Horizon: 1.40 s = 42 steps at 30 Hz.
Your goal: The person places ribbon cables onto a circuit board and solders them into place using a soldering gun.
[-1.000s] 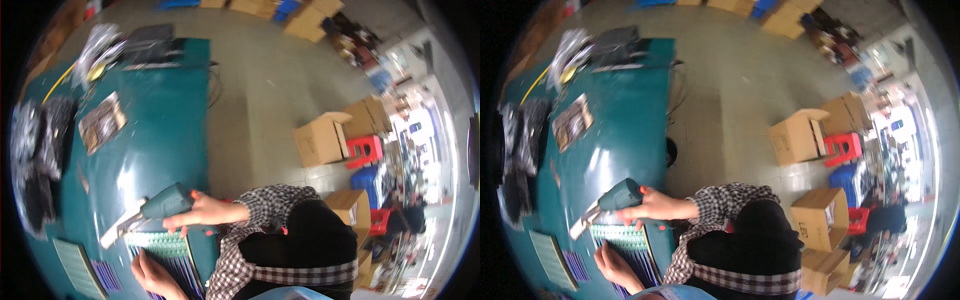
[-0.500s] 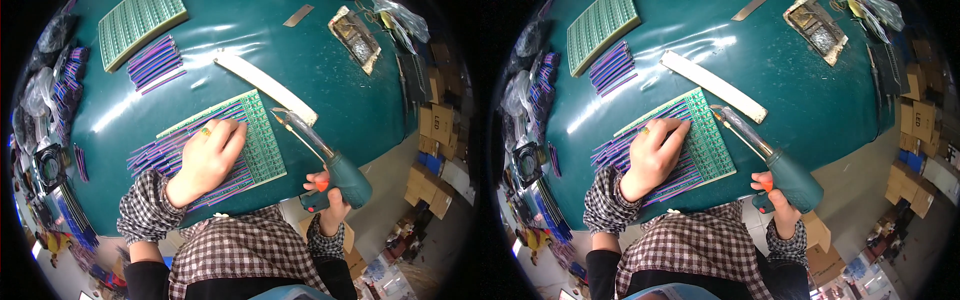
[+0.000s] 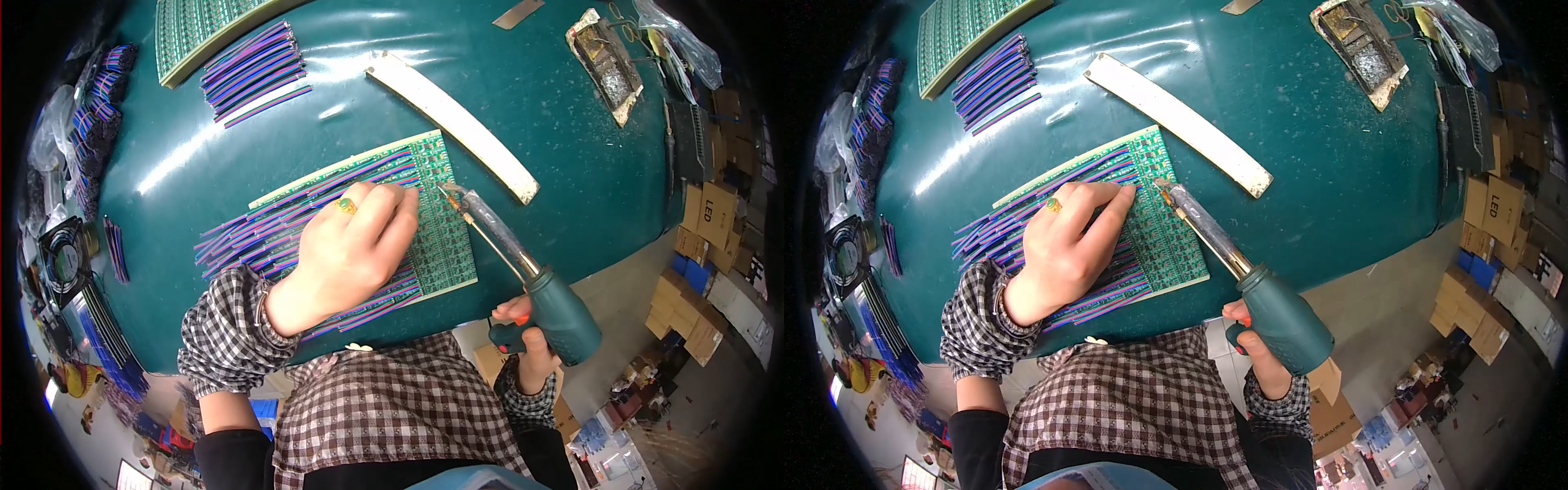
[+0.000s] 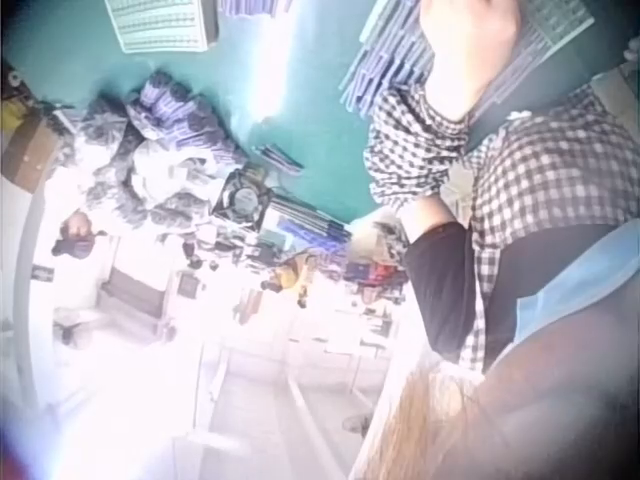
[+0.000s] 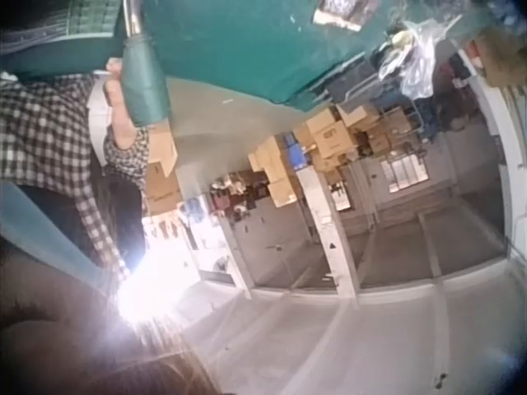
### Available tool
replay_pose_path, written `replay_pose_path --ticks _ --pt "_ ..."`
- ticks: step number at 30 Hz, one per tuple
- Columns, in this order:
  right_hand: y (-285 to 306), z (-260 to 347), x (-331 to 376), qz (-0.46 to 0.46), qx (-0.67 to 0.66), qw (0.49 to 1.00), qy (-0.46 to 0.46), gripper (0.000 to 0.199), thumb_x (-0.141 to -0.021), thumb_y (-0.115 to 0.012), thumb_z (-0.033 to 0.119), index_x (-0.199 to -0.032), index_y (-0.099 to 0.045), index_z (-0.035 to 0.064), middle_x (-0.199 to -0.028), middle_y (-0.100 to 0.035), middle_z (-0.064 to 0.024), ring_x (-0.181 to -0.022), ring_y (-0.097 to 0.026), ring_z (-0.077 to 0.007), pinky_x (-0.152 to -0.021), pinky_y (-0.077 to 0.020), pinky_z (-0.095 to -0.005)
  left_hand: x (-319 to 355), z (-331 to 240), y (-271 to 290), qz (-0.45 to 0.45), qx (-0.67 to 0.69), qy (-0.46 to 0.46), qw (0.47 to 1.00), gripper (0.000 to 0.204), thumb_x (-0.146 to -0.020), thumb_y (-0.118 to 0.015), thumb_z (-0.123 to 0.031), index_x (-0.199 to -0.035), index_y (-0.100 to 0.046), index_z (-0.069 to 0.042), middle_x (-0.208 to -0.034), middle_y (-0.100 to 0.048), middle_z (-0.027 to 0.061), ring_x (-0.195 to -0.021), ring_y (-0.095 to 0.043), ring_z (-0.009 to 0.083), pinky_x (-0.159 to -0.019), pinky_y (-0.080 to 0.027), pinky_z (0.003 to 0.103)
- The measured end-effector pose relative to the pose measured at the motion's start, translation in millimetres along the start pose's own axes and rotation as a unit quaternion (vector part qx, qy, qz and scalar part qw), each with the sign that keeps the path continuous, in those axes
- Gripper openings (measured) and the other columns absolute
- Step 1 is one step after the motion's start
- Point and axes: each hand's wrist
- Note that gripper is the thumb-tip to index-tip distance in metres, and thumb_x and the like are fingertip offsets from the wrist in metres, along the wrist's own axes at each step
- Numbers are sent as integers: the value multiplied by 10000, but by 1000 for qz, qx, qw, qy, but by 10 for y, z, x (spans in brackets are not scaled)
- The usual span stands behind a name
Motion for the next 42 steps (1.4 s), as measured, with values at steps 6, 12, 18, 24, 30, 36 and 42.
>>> replay_pose_path --ticks 6,12,18,24,30,36,42 --pt "-16 -18 28 8 13 1000 -8 438 -882 -682 309 -1002 -568 -96 -920 -609 -173 -854 -637 -271 -747 -571 -400 3 -3 -6 1 -6 -2 1000 345 -641 -658 -14 -983 -679 24 -879 -608 75 -710 -598 198 -585 -500 290" --pt "-13 -19 35 17 24 999 -28 423 -882 -673 305 -995 -568 -89 -905 -604 -166 -859 -633 -273 -763 -567 -401 -1 4 7 11 -2 -3 1000 334 -650 -657 -24 -980 -679 24 -878 -608 76 -715 -596 198 -590 -501 293" --pt "-9 -32 34 21 37 999 -22 428 -882 -669 309 -1012 -562 -84 -917 -600 -164 -863 -631 -275 -764 -566 -403 -10 -3 31 31 5 1 1000 334 -651 -656 -19 -982 -675 22 -886 -604 75 -715 -593 198 -591 -498 294" --pt "-18 -57 22 28 30 999 -2 412 -885 -668 292 -1013 -558 -84 -922 -600 -161 -858 -628 -278 -763 -568 -417 0 27 10 22 10 5 1000 338 -643 -665 -23 -979 -672 18 -888 -602 77 -721 -591 202 -604 -498 297" --pt "-31 -60 28 17 37 999 0 419 -876 -682 301 -1009 -566 -79 -917 -602 -152 -851 -628 -275 -760 -569 -416 -11 3 30 32 11 2 999 336 -649 -660 -32 -980 -673 20 -894 -605 80 -734 -596 203 -616 -505 298" --pt "-42 -55 22 13 61 998 -8 448 -864 -696 325 -1011 -574 -80 -908 -607 -139 -839 -631 -267 -758 -565 -411 -20 -5 56 47 11 5 999 335 -653 -656 -39 -982 -673 22 -903 -608 85 -746 -599 206 -622 -508 299" --pt "-48 -76 40 0 55 998 -4 430 -871 -691 303 -1021 -572 -83 -917 -610 -143 -847 -631 -268 -773 -561 -414 -24 3 54 46 17 3 999 337 -653 -657 -42 -983 -670 26 -904 -606 87 -748 -596 209 -626 -509 300"
Point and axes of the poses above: each hand's wrist, its own x-axis away from the middle knuckle, its own y-axis out of the back of the hand, z = x × y
